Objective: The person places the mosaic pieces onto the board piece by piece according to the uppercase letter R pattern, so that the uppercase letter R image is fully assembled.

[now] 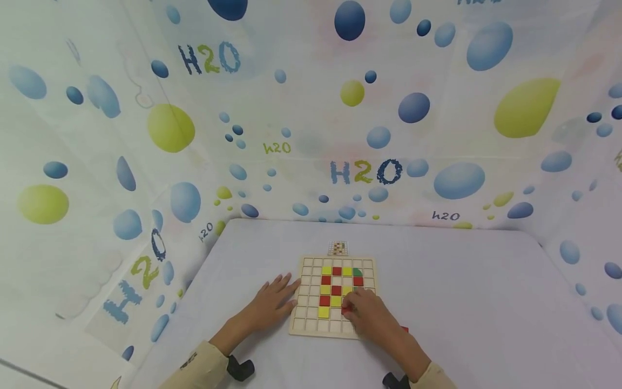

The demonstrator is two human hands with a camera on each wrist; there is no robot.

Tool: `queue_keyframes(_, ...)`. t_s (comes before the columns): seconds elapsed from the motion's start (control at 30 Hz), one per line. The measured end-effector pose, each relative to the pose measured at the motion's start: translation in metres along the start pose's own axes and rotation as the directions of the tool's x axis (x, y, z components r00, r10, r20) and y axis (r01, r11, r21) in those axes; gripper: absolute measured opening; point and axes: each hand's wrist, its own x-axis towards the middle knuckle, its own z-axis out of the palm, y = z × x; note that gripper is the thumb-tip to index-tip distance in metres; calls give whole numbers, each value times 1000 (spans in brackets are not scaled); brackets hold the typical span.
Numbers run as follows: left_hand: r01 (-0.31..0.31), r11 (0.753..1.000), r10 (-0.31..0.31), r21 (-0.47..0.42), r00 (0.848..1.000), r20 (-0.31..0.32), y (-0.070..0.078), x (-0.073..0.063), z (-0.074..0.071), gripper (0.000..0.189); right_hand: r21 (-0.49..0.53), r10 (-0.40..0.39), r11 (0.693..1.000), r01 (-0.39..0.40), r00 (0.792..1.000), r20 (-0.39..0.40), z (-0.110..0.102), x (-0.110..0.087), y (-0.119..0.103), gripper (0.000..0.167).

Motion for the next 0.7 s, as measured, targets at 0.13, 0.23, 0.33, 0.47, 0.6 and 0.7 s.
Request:
queue_keyframes(0.13, 6, 1000, -6, 2, 1000, 0, -1, 1, 2, 60, -36, 45, 998, -45, 999, -9, -1, 1, 2, 20)
queue_keyframes(0.23, 8, 1000, -8, 8, 1000, -3, -2, 2, 2, 60, -39, 65, 997, -65, 998, 1, -1, 3, 3, 19)
queue_keyframes(0.33, 16, 1000, -16, 11, 1000, -3, -3, 3, 3, 60, -26, 56, 998, -56, 998, 12, 0, 4, 1, 18)
queue_keyframes(0.47, 11, 1000, -11, 8, 1000, -4, -3, 2, 3, 60, -28, 16, 999, -16, 1000, 18, 2, 5, 0, 18)
queue_keyframes(0.6, 4, 1000, -4, 6, 1000, -6, -2, 2, 3, 60, -63, -35, 997, 35, 999, 13, 4, 3, 2, 18)
queue_keyframes(0.7, 9, 1000, -9, 7, 1000, -5, -2, 2, 3, 60, -80, -65, 995, 66, 998, 15, 3, 1, 3, 16)
